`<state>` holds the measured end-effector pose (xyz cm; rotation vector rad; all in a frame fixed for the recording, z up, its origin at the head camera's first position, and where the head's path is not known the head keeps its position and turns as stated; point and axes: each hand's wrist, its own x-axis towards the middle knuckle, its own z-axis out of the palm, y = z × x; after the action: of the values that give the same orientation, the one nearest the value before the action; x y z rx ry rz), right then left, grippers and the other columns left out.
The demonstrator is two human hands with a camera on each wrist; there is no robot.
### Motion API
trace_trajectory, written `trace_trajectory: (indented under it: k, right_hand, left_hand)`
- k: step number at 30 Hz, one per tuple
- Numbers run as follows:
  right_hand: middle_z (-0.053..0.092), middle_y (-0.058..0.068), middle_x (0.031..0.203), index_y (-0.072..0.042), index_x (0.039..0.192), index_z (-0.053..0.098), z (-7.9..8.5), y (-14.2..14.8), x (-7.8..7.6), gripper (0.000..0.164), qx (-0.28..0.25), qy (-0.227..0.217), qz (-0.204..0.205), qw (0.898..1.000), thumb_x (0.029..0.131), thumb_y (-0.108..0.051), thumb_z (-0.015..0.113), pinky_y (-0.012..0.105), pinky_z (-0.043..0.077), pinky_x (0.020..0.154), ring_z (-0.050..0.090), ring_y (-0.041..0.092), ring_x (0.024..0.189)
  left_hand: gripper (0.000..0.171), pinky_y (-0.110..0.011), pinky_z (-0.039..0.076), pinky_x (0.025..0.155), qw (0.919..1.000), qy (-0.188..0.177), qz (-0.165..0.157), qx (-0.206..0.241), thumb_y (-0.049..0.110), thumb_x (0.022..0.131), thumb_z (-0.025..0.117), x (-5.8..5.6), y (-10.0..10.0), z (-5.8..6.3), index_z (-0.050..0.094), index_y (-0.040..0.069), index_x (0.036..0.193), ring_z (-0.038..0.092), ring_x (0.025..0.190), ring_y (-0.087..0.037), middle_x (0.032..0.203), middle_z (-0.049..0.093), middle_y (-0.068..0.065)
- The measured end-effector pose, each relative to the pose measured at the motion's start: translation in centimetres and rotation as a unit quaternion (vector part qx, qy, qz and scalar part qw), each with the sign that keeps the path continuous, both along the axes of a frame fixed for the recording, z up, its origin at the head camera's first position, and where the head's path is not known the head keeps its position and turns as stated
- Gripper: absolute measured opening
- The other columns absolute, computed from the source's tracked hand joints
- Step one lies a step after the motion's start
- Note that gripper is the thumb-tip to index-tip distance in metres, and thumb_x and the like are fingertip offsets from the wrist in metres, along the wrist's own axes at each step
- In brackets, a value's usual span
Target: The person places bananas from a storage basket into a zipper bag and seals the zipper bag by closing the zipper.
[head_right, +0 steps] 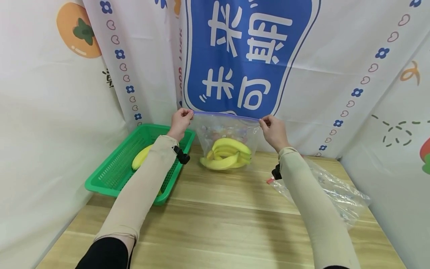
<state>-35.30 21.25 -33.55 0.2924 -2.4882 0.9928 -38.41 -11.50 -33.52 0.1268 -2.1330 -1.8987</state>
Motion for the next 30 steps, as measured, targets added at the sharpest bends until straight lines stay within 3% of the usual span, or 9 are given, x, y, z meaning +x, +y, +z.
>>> trace_trajectory:
  k: [6, 9, 14, 19, 24, 27, 30]
  right_hand:
    - [0.063, 0.024, 0.102, 0.009, 0.111, 0.058, -0.7, -0.4, -0.5, 0.026, -0.013, -0.002, 0.015, 1.000, 0.096, -0.012, 0.054, 0.041, 0.051, 0.083, 0.062, 0.034, 0.093]
    - [0.058, 0.028, 0.115, 0.012, 0.125, 0.049, -0.8, -0.5, -0.6, 0.036, -0.015, -0.032, 0.034, 0.999, 0.095, -0.009, 0.054, 0.043, 0.048, 0.091, 0.058, 0.037, 0.106]
    - [0.043, 0.028, 0.135, 0.008, 0.142, 0.028, -0.7, -0.6, -0.5, 0.057, -0.016, -0.102, 0.063, 0.993, 0.097, -0.017, 0.052, 0.046, 0.045, 0.095, 0.048, 0.040, 0.120]
    - [0.028, 0.025, 0.146, 0.002, 0.149, 0.016, -0.5, -0.1, -0.3, 0.068, -0.005, -0.131, 0.080, 0.988, 0.098, -0.029, 0.050, 0.049, 0.043, 0.096, 0.040, 0.041, 0.126]
    - [0.024, 0.022, 0.149, -0.001, 0.149, 0.019, -0.7, 0.6, -0.1, 0.066, 0.015, -0.132, 0.067, 0.989, 0.098, -0.032, 0.047, 0.051, 0.042, 0.095, 0.039, 0.040, 0.127]
    - [0.029, 0.023, 0.146, 0.003, 0.144, 0.028, -0.9, 1.1, 0.3, 0.059, 0.029, -0.133, 0.055, 0.989, 0.098, -0.029, 0.047, 0.052, 0.042, 0.096, 0.041, 0.040, 0.125]
    - [0.036, 0.027, 0.139, 0.009, 0.136, 0.037, -1.2, 1.8, 0.9, 0.052, 0.044, -0.142, 0.046, 0.988, 0.097, -0.023, 0.048, 0.052, 0.041, 0.096, 0.045, 0.042, 0.119]
  left_hand:
    - [0.016, -0.027, 0.044, 0.071, 0.9993, -0.008, 0.015, -0.033, 0.020, 0.096, 0.057, -0.4, 0.3, -0.5, 0.062, 0.006, 0.103, 0.053, 0.088, -0.018, 0.098, 0.059, -0.006]
    - [0.018, -0.029, 0.045, 0.075, 0.9983, -0.015, 0.024, -0.051, 0.020, 0.097, 0.056, -0.5, 0.4, -0.7, 0.062, 0.006, 0.106, 0.053, 0.092, -0.020, 0.103, 0.059, -0.007]
    - [0.024, -0.031, 0.046, 0.083, 0.9980, -0.034, 0.015, -0.051, 0.018, 0.097, 0.055, -0.7, 0.7, -0.7, 0.059, 0.005, 0.117, 0.053, 0.103, -0.022, 0.114, 0.057, -0.010]
    - [0.030, -0.032, 0.045, 0.090, 0.9980, -0.042, -0.012, -0.045, 0.017, 0.097, 0.054, -0.6, 0.8, -0.5, 0.055, 0.005, 0.125, 0.051, 0.112, -0.023, 0.122, 0.054, -0.011]
    - [0.033, -0.034, 0.043, 0.092, 0.9980, -0.038, -0.026, -0.042, 0.014, 0.096, 0.052, 0.0, 0.4, -0.4, 0.053, 0.005, 0.128, 0.049, 0.113, -0.024, 0.125, 0.053, -0.011]
    - [0.030, -0.034, 0.043, 0.091, 0.9970, -0.046, -0.037, -0.051, 0.013, 0.096, 0.052, 0.6, 0.1, -0.5, 0.053, 0.005, 0.126, 0.049, 0.112, -0.024, 0.122, 0.053, -0.011]
    - [0.031, -0.035, 0.043, 0.092, 0.9937, -0.060, -0.068, -0.065, 0.014, 0.097, 0.051, 1.6, 0.2, -0.6, 0.052, 0.004, 0.126, 0.049, 0.112, -0.025, 0.122, 0.053, -0.012]
